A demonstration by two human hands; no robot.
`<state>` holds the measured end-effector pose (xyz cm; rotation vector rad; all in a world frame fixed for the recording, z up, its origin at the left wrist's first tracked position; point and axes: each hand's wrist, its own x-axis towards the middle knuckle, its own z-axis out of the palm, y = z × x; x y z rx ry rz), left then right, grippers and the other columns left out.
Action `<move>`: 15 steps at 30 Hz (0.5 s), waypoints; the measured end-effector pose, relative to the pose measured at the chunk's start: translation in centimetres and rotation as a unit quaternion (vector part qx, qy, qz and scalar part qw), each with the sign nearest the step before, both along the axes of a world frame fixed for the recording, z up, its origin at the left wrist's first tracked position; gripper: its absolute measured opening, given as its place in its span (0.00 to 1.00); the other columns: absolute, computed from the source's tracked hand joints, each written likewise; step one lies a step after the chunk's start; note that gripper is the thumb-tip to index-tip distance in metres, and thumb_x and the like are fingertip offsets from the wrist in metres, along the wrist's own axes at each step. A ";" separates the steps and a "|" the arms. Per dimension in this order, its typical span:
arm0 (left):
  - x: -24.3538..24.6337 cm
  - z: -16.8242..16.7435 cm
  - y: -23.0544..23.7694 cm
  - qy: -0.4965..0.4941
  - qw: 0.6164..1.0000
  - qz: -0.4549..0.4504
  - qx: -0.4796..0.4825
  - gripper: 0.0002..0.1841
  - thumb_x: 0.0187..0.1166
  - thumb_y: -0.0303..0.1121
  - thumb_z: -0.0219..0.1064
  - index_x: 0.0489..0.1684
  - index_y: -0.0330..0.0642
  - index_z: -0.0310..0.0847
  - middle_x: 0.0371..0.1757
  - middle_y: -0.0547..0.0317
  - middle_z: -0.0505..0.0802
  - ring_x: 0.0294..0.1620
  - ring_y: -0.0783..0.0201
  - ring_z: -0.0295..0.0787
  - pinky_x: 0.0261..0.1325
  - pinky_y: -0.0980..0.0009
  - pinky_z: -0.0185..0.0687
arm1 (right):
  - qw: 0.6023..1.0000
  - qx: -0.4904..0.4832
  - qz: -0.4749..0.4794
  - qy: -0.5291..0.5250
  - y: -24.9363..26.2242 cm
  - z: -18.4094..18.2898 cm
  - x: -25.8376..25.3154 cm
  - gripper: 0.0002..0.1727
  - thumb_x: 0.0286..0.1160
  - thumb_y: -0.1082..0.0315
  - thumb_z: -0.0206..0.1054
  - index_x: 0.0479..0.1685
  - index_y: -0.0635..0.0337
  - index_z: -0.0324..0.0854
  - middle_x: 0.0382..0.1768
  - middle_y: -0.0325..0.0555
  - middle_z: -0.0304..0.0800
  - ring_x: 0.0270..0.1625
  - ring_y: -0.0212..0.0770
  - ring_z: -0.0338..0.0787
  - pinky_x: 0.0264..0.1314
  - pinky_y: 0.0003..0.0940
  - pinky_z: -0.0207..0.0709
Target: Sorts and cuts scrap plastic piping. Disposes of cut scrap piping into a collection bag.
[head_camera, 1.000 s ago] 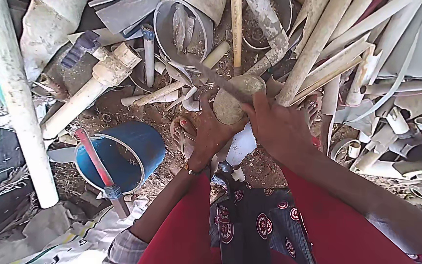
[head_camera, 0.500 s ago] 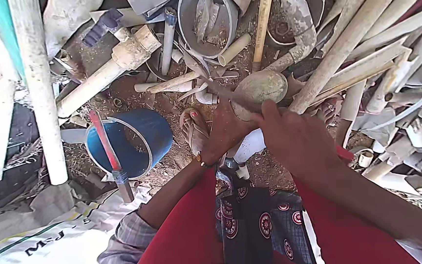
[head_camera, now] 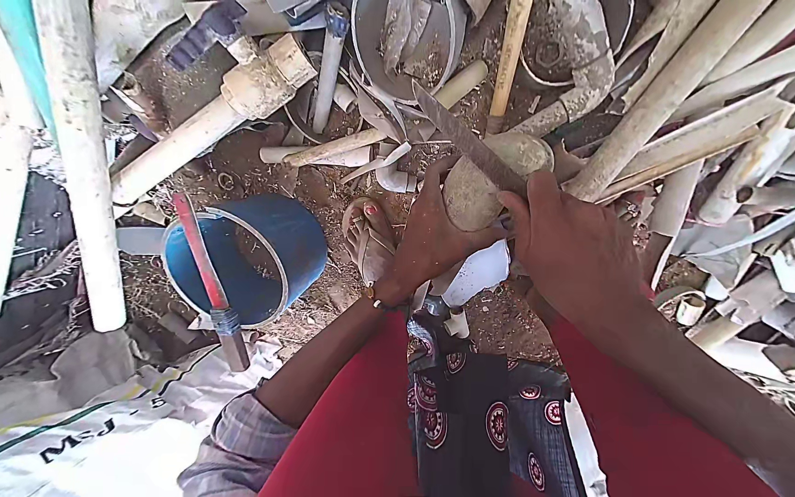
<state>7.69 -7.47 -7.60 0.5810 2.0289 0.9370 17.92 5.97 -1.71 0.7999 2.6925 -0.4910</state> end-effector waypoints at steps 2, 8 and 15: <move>-0.1 -0.6 -1.2 -0.043 0.999 -0.026 0.000 0.60 0.50 0.44 0.91 0.89 0.49 0.52 0.66 0.50 0.86 0.60 0.63 0.88 0.63 0.62 0.85 | 1.000 0.014 0.003 0.009 0.1 -0.1 0.3 0.21 0.93 0.52 0.53 0.43 0.64 0.74 0.20 0.54 0.76 0.19 0.61 0.84 0.15 0.48 0.69; 1.3 -1.8 -2.7 0.005 1.000 -0.024 -0.019 0.47 0.51 0.49 0.86 0.74 0.38 0.69 0.50 0.54 0.91 0.51 0.69 0.90 0.58 0.65 0.87 | 0.993 0.030 0.091 0.069 -1.4 -1.3 2.3 0.18 0.91 0.56 0.56 0.43 0.65 0.76 0.18 0.54 0.75 0.14 0.56 0.81 0.11 0.43 0.67; 1.6 -1.6 -2.1 0.012 1.000 -0.013 -0.009 0.48 0.49 0.44 0.88 0.75 0.36 0.69 0.54 0.49 0.90 0.53 0.63 0.90 0.60 0.62 0.86 | 0.990 0.071 0.101 0.068 -0.5 -0.3 1.9 0.17 0.91 0.58 0.58 0.44 0.65 0.77 0.21 0.56 0.76 0.15 0.57 0.81 0.11 0.43 0.65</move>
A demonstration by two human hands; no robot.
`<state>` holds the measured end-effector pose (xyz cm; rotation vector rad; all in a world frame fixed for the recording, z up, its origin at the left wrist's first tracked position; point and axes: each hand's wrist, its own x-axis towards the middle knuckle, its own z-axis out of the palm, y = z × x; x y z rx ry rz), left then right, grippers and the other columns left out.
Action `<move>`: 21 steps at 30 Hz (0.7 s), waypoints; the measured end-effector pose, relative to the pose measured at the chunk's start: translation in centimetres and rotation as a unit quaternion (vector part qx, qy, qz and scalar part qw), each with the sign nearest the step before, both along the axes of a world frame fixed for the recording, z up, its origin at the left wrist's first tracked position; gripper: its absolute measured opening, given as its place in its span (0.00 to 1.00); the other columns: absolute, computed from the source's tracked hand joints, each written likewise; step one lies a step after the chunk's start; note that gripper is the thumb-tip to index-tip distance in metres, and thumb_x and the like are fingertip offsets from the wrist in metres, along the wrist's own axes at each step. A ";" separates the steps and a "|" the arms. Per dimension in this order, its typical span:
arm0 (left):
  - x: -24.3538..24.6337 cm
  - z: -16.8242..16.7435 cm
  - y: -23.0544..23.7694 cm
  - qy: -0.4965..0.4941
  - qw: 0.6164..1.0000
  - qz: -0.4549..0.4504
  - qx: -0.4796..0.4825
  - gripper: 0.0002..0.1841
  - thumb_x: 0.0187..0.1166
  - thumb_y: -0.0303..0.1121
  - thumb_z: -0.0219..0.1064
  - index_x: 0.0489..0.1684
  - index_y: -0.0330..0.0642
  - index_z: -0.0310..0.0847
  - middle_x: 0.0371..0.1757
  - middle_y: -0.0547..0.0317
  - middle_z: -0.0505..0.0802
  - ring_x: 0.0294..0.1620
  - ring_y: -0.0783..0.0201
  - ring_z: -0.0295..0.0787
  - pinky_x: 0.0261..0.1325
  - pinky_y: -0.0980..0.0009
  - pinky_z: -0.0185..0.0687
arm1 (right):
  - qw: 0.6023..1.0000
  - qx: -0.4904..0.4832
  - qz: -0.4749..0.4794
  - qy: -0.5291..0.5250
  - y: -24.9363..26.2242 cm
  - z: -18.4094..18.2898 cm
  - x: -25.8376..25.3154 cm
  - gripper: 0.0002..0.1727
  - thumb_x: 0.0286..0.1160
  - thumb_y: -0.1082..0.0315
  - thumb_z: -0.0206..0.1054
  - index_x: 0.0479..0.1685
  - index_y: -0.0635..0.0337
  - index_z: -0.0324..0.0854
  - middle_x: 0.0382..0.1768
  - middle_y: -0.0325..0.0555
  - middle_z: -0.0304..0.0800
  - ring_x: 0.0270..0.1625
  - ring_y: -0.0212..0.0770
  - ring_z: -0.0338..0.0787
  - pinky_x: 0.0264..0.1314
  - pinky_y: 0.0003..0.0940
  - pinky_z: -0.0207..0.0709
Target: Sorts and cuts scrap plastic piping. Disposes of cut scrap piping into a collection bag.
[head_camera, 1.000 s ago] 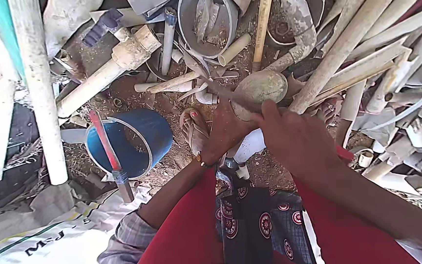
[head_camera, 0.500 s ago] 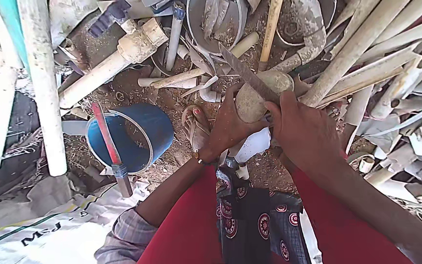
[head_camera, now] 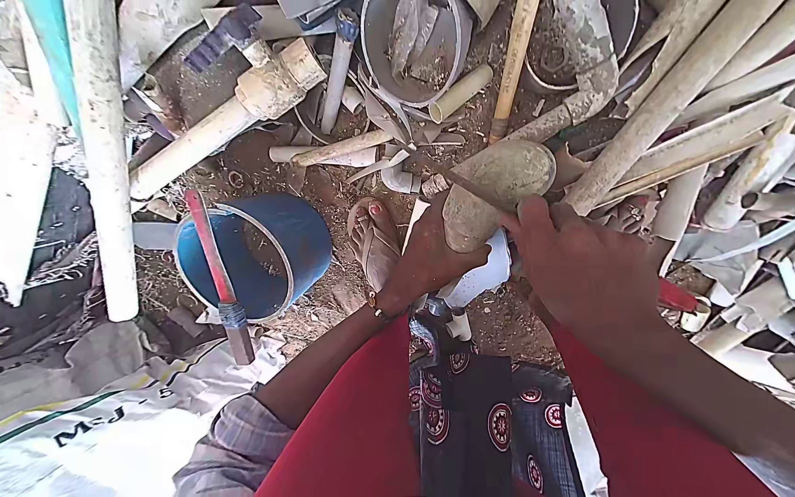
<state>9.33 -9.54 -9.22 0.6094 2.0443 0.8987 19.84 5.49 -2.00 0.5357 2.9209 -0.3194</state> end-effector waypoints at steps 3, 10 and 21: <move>0.1 0.0 -0.1 0.000 1.000 -0.005 -0.011 0.47 0.50 0.45 0.88 0.74 0.36 0.69 0.53 0.50 0.90 0.53 0.63 0.90 0.60 0.62 0.86 | 1.000 -0.010 0.017 0.011 -0.4 -1.1 0.5 0.16 0.90 0.59 0.59 0.46 0.66 0.78 0.23 0.57 0.78 0.16 0.57 0.82 0.12 0.43 0.67; 0.2 -0.1 -0.2 0.010 1.000 -0.003 0.010 0.48 0.51 0.46 0.86 0.76 0.36 0.68 0.55 0.50 0.90 0.54 0.64 0.89 0.61 0.64 0.85 | 0.996 -0.008 0.008 0.088 0.5 1.8 -0.8 0.18 0.91 0.57 0.56 0.42 0.65 0.76 0.21 0.53 0.73 0.14 0.53 0.77 0.11 0.40 0.60; 0.2 -0.2 -0.3 0.016 1.000 -0.014 -0.008 0.50 0.51 0.48 0.86 0.78 0.35 0.67 0.56 0.47 0.89 0.57 0.59 0.88 0.63 0.59 0.84 | 0.999 -0.035 0.023 0.016 -0.4 0.6 -0.1 0.18 0.91 0.58 0.57 0.42 0.67 0.76 0.20 0.55 0.74 0.14 0.56 0.79 0.10 0.43 0.66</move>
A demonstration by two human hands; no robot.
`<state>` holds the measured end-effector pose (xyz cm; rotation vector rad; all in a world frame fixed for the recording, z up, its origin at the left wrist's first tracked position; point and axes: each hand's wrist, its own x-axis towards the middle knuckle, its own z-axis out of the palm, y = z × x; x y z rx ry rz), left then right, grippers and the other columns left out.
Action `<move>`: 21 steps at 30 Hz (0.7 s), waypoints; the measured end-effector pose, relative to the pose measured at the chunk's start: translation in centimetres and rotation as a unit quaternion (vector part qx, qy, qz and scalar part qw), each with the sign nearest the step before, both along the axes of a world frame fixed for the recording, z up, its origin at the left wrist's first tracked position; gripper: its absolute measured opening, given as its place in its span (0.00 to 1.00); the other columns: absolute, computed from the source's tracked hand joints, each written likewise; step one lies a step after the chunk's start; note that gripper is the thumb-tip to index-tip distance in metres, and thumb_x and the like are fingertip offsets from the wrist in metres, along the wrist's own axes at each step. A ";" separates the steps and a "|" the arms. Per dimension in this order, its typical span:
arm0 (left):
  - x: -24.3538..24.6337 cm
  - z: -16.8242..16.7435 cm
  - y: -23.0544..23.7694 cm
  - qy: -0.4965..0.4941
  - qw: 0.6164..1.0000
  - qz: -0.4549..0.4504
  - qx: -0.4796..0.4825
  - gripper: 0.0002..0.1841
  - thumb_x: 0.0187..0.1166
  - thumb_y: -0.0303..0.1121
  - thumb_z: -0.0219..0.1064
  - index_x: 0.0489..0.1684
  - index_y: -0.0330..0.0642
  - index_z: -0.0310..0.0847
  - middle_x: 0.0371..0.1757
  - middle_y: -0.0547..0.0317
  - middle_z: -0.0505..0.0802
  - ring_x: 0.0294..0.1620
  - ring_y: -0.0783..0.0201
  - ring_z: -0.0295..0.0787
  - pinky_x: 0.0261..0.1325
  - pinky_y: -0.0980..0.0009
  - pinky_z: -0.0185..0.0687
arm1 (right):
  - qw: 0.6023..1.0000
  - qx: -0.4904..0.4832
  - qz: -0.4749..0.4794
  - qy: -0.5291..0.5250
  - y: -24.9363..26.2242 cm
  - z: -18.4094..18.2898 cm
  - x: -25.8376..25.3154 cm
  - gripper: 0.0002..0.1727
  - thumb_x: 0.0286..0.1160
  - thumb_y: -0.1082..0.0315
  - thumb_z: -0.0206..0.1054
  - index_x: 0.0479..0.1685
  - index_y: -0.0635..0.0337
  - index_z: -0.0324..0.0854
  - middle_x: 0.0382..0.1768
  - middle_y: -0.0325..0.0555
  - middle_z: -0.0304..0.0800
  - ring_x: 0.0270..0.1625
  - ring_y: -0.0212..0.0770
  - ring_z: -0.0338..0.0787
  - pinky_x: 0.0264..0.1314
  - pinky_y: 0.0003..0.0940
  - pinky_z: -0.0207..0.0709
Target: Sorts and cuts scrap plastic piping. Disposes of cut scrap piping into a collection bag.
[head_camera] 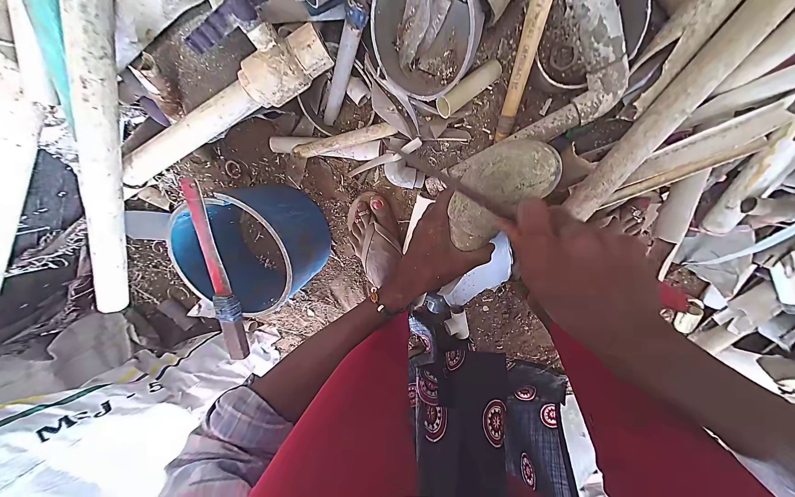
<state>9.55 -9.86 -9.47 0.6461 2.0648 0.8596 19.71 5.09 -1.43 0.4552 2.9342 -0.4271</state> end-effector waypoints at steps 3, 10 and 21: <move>-0.1 -0.3 -0.1 0.005 1.000 -0.005 0.006 0.49 0.51 0.48 0.85 0.78 0.36 0.68 0.56 0.48 0.90 0.57 0.59 0.88 0.62 0.59 0.84 | 0.996 -0.008 0.047 -0.071 -1.2 -0.9 1.0 0.15 0.87 0.60 0.62 0.47 0.67 0.81 0.20 0.56 0.78 0.16 0.56 0.83 0.14 0.42 0.71; -0.2 -0.4 -0.3 0.000 1.000 -0.004 0.007 0.49 0.52 0.49 0.86 0.76 0.35 0.68 0.55 0.47 0.90 0.56 0.58 0.89 0.62 0.59 0.84 | 0.997 -0.022 0.021 -0.069 -0.7 -0.5 0.7 0.15 0.89 0.60 0.60 0.43 0.66 0.76 0.19 0.55 0.76 0.15 0.57 0.82 0.12 0.44 0.69; -0.1 -0.5 -0.3 0.020 0.999 0.003 0.025 0.48 0.49 0.49 0.85 0.75 0.36 0.70 0.56 0.51 0.90 0.57 0.65 0.89 0.63 0.64 0.83 | 0.997 -0.067 0.026 0.002 0.3 -2.7 1.8 0.19 0.91 0.55 0.54 0.41 0.63 0.78 0.18 0.51 0.75 0.14 0.53 0.81 0.12 0.43 0.68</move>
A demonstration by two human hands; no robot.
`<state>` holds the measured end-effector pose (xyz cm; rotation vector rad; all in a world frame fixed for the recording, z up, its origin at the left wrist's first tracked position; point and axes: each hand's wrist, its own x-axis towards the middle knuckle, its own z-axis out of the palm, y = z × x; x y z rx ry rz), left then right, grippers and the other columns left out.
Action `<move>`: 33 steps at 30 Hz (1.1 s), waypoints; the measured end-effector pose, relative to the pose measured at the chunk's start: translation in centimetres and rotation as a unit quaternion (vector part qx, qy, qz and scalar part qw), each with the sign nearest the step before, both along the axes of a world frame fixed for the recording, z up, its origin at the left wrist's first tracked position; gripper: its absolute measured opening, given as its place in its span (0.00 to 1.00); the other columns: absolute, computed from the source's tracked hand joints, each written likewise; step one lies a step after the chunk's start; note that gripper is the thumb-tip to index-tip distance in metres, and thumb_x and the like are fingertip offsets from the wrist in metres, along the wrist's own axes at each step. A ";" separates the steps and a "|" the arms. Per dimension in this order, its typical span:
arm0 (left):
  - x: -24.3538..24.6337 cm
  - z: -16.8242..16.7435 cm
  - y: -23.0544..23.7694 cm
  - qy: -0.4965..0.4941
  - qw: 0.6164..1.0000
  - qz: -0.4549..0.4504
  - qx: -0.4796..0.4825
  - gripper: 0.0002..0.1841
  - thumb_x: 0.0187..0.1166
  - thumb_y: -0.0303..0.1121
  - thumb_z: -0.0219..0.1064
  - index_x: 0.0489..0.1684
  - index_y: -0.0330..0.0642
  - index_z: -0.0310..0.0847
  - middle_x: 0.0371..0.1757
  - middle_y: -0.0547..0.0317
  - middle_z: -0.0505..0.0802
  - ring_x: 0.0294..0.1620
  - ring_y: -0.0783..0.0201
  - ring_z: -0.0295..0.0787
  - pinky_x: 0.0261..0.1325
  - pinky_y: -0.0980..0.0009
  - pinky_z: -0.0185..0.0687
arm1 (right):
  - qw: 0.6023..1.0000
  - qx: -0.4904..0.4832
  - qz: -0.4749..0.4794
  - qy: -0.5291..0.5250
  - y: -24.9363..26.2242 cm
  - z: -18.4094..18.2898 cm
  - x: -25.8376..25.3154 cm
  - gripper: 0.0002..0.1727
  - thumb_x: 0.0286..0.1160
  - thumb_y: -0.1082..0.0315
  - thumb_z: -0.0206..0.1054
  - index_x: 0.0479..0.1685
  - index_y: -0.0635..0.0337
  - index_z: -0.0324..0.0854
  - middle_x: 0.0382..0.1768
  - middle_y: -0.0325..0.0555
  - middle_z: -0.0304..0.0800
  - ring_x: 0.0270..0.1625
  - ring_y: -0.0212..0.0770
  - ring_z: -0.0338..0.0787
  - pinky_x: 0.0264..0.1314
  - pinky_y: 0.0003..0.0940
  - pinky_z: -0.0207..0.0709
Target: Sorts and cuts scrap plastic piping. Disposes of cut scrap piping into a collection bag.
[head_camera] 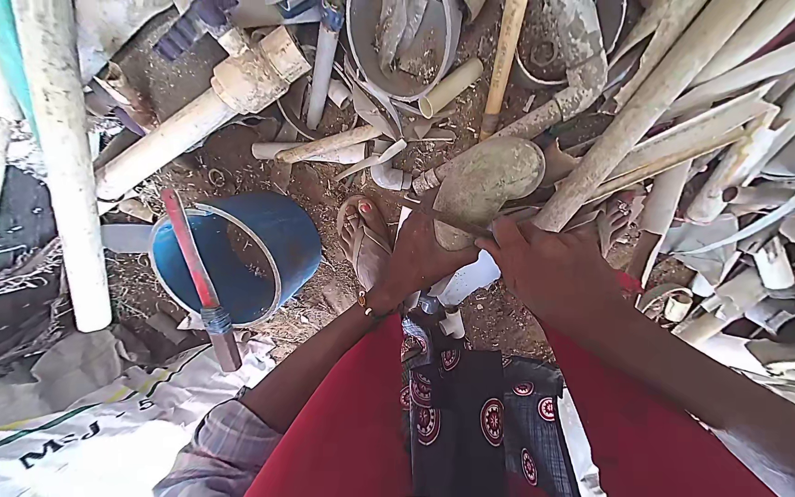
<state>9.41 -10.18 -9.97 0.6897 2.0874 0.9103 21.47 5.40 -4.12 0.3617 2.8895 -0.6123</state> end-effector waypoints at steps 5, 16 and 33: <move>-0.2 -0.5 0.0 -0.017 0.999 0.018 0.036 0.58 0.49 0.49 0.87 0.87 0.42 0.56 0.74 0.49 0.81 0.70 0.65 0.81 0.72 0.63 0.80 | 0.984 -0.074 -0.161 -0.020 3.6 0.7 -1.5 0.19 0.93 0.56 0.49 0.46 0.65 0.71 0.15 0.49 0.71 0.16 0.53 0.79 0.16 0.47 0.70; -0.2 0.4 0.5 -0.029 0.998 0.051 -0.021 0.53 0.52 0.51 0.86 0.84 0.43 0.62 0.63 0.53 0.88 0.61 0.68 0.87 0.66 0.64 0.84 | 0.914 -0.277 -0.223 -0.195 3.1 2.8 -2.3 0.16 0.95 0.54 0.50 0.50 0.58 0.71 0.17 0.40 0.71 0.16 0.36 0.78 0.21 0.34 0.75; 0.7 0.2 0.7 0.022 0.999 0.029 -0.003 0.55 0.53 0.51 0.86 0.85 0.39 0.59 0.69 0.48 0.85 0.66 0.66 0.85 0.70 0.65 0.81 | 0.905 -0.292 -0.243 -0.190 4.7 2.1 -1.9 0.19 0.96 0.52 0.47 0.48 0.61 0.71 0.16 0.45 0.73 0.13 0.41 0.80 0.16 0.39 0.78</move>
